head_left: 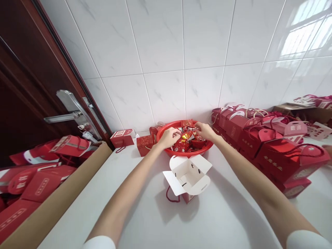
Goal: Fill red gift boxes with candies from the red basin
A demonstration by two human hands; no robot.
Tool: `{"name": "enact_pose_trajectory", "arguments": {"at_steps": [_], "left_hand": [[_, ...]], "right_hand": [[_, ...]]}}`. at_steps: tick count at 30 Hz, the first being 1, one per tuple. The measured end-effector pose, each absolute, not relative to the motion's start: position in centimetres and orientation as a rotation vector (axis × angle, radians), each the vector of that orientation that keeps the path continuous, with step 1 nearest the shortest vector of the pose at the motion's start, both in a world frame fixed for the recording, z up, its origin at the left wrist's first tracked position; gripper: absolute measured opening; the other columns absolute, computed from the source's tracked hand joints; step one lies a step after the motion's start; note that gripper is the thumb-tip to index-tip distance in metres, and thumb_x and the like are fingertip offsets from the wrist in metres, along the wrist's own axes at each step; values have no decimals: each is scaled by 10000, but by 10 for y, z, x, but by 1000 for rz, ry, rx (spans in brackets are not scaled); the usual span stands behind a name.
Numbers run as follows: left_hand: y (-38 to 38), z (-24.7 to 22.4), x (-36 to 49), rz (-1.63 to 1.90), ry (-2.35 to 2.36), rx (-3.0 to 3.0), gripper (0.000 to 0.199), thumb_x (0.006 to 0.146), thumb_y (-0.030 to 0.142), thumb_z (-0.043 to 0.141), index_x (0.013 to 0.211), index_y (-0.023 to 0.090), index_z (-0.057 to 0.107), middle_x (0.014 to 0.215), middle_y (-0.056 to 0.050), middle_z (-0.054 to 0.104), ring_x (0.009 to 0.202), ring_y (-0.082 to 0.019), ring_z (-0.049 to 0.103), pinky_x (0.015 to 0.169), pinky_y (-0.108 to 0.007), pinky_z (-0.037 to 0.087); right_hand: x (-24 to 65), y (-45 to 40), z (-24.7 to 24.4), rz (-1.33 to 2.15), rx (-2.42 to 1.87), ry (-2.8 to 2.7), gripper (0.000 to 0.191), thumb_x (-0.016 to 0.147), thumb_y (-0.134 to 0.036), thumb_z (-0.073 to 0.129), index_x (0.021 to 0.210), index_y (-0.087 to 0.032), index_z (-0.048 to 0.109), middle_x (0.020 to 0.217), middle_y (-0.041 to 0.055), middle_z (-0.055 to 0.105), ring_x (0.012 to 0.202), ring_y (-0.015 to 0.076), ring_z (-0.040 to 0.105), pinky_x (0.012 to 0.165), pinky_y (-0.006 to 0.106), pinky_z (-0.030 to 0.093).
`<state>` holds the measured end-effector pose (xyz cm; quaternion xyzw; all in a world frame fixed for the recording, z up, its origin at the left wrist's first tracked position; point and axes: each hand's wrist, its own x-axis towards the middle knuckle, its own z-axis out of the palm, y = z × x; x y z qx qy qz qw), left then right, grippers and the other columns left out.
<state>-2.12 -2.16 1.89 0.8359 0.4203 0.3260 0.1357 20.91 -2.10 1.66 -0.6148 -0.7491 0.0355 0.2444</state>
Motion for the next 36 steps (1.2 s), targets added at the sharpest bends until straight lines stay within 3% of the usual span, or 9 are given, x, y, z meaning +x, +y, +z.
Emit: {"name": "enact_pose_trajectory", "arguments": {"at_steps": [3,5,10,12,14,17,24,31,36], "left_hand": [[0,8,-13,779,1361,2442,208,777,138,627,946,162,746,980,-84,729,924,-228,687,893,-350,546],[5,2,-15,739,1378,2478,251,770,132,641,995,165,746,1052,-96,731,1025,-246,673,956,-365,525],[8,-3,-17,718,1346,2516,287,784,145,626,1041,192,745,1121,-84,729,1116,-252,650,1006,-371,503],[9,-4,-14,692,1370,2526,318,794,160,621,1091,176,735,1142,-105,719,1123,-269,649,999,-378,508],[11,-6,-10,674,1368,2562,349,802,168,618,1135,166,720,1167,-120,707,1136,-282,642,1002,-387,507],[13,-8,-4,642,1273,2669,343,815,182,612,1143,166,713,1170,-115,703,1149,-280,631,1029,-393,489],[12,-4,10,291,1017,2954,395,853,312,635,1217,167,688,1292,-138,631,1230,-309,576,1078,-425,446],[21,-1,28,118,1028,3001,641,843,353,647,1446,180,513,1426,-165,540,1307,-343,518,1100,-442,410],[31,-4,41,197,871,2942,642,779,279,667,1411,223,565,1519,-110,480,1378,-339,452,1163,-428,334]], "right_hand": [[202,6,5,115,-1707,-2091,400,759,-38,569,1131,-160,650,1194,136,714,1079,289,668,864,326,483],[200,14,-2,119,-1714,-2095,361,712,-26,594,1035,-166,675,1184,146,716,1081,310,666,848,336,482],[205,19,-9,174,-1700,-2029,195,585,-11,616,659,-192,601,800,82,730,863,286,695,758,317,474],[209,20,-10,203,-1663,-1947,125,640,-91,614,685,-202,582,742,41,703,784,240,681,717,299,474],[212,21,-10,212,-1617,-1858,57,719,-195,583,773,-207,569,803,27,703,778,204,665,706,284,481],[215,24,-13,308,-1484,-1696,118,720,-281,568,795,-210,511,829,20,687,755,176,639,685,279,489],[219,23,-12,670,-1178,-1232,228,564,-262,613,702,-236,433,619,-38,592,645,163,573,592,274,452],[220,18,-6,702,-1098,-1109,165,592,-228,537,693,-239,408,606,-34,595,654,155,592,651,277,483],[221,21,-8,715,-1134,-1174,177,634,-226,522,727,-246,373,618,-32,584,660,162,601,662,284,492]]}}
